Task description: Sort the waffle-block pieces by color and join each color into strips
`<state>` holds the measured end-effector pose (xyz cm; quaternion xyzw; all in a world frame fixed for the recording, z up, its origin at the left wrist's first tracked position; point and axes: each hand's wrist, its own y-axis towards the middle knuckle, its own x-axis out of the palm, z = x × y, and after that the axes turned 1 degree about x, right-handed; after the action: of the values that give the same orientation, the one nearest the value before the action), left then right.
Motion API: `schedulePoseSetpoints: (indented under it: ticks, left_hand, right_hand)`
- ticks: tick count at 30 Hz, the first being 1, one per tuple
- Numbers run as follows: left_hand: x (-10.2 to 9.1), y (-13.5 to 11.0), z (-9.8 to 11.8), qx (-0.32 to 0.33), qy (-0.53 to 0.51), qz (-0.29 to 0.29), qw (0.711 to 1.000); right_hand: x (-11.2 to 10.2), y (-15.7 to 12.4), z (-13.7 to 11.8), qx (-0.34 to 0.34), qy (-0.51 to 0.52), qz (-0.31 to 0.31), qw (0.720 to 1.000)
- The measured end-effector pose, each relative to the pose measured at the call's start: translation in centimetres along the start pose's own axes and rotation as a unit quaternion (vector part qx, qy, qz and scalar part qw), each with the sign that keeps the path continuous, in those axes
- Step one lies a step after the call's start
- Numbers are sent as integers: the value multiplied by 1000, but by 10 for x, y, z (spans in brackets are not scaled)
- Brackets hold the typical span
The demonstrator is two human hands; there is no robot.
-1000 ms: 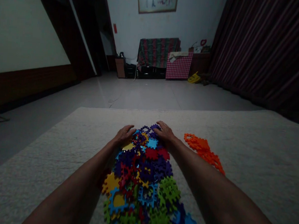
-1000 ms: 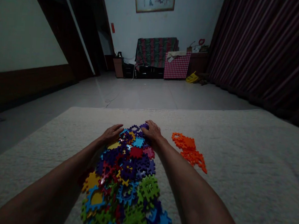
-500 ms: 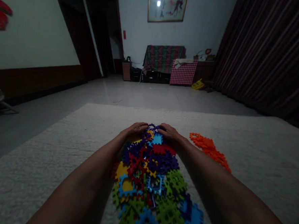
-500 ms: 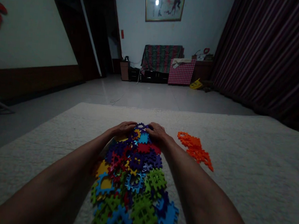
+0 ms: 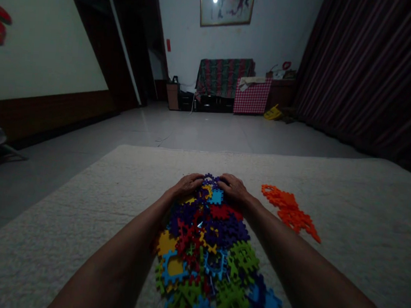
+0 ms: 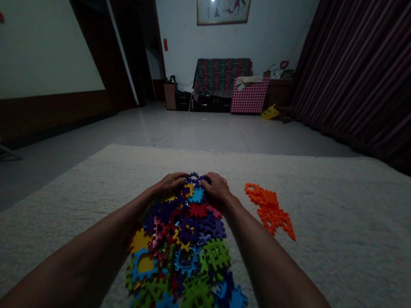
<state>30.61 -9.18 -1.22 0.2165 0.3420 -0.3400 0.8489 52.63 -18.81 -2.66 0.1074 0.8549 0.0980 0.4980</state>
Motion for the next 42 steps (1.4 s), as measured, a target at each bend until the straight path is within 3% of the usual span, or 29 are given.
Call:
schedulePoseSetpoints:
  ticks: [15, 18, 20, 23, 26, 31, 33, 36, 39, 42]
  left_hand:
    - [8, -6, 11, -9, -27, 25, 999]
    - [5, -3, 13, -4, -7, -10, 1000]
    - [2, 2, 23, 3, 47, -25, 999]
    - [3, 7, 54, 5, 146, 7, 989]
    - [18, 5, 94, 27, 162, 32, 986]
    - [64, -21, 134, 91, 151, -16, 984]
    - [81, -31, 135, 117, 160, -23, 980]
    - [97, -39, 130, 121, 176, -13, 977]
    - [101, -40, 124, 121, 177, -16, 977]
    - [97, -41, 124, 128, 172, -27, 976]
  right_hand:
    - [-2, -39, -17, 18, 86, 53, 995]
    - [2, -40, -16, 5, 100, 68, 993]
    - [3, -39, -14, 15, 132, 99, 986]
    - [2, -40, -13, 61, 166, 166, 970]
    - [-4, -53, -11, 89, 163, 207, 961]
    - [-33, -97, 11, 78, 98, 273, 954]
    - [-47, -115, 29, 97, 46, 302, 947]
    - [-65, -133, 57, 182, -22, 307, 934]
    - [-75, -137, 75, 257, -61, 268, 926]
    - [-78, -132, 82, 274, -71, 234, 930]
